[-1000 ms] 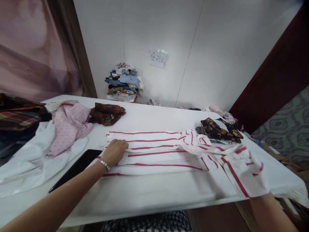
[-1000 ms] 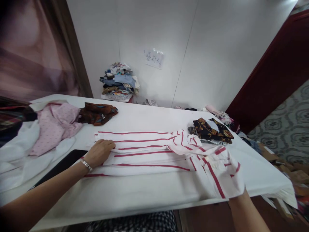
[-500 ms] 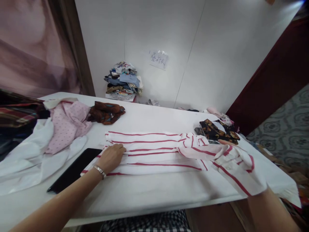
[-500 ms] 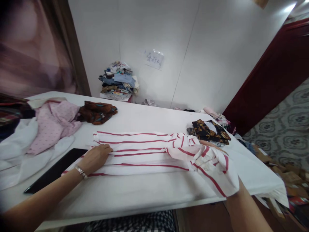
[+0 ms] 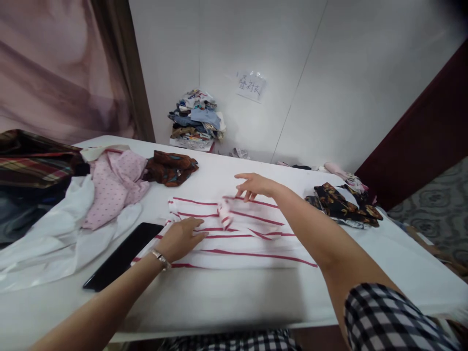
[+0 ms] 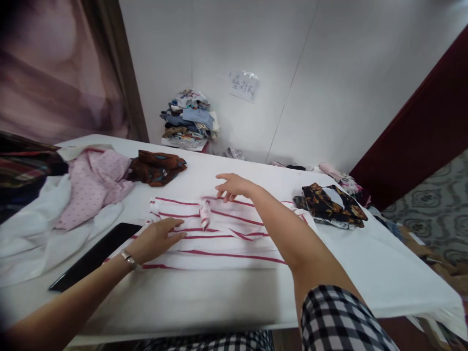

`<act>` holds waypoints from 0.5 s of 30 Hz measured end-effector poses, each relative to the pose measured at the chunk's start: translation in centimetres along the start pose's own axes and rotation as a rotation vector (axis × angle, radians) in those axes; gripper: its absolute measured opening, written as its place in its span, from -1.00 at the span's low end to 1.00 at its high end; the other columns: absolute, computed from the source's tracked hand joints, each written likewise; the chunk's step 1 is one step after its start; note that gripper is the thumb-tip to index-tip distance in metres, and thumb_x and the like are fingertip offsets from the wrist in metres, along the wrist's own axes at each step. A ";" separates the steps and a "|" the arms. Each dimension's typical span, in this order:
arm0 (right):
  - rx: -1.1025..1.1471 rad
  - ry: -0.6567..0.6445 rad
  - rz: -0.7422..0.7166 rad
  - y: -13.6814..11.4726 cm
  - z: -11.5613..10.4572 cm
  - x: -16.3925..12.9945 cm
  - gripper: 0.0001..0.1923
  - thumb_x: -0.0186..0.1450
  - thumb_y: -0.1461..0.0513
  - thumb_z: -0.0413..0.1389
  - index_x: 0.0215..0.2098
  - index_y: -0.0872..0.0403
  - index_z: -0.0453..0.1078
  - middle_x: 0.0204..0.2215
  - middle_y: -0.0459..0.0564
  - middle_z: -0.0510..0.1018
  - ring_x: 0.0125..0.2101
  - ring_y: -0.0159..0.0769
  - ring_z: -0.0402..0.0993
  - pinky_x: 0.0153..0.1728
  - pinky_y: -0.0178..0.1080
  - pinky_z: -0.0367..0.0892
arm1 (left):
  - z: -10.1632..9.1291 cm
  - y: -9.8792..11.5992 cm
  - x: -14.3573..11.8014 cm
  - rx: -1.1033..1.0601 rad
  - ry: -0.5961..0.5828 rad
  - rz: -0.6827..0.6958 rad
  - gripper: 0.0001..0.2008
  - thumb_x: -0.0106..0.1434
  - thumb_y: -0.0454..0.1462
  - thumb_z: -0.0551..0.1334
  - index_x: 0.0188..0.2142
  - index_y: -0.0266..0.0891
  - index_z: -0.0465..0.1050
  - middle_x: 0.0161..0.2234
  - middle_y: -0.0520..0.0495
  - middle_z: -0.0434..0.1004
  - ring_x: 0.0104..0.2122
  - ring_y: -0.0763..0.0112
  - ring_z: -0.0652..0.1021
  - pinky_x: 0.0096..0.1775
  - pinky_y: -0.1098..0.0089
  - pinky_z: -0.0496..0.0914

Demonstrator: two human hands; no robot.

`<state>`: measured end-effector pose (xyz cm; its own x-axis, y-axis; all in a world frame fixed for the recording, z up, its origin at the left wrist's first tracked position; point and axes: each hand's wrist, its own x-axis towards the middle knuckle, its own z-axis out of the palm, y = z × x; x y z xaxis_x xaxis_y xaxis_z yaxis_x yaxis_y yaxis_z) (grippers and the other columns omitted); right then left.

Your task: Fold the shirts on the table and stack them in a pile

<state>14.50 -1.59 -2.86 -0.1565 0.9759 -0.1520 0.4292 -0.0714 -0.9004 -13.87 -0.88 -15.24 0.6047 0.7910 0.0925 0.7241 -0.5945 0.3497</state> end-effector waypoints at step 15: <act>-0.056 0.990 0.277 17.5 -10.1 -13.1 -0.72 0.12 0.29 0.09 -0.19 0.19 0.46 -0.27 0.13 0.59 -0.39 -0.28 0.51 -0.60 -0.40 0.32 | -0.5 -0.7 5.1 -0.174 0.055 -0.329 -0.46 0.15 -0.05 0.07 0.05 -0.28 0.33 -0.39 -0.10 0.54 -0.37 0.23 0.55 -0.30 0.34 0.35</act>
<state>33.05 -13.51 -12.55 0.7466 0.6609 0.0758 0.3835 -0.3346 -0.8608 -11.46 3.63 -14.50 0.3270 0.9450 -0.0031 0.8069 -0.2776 0.5214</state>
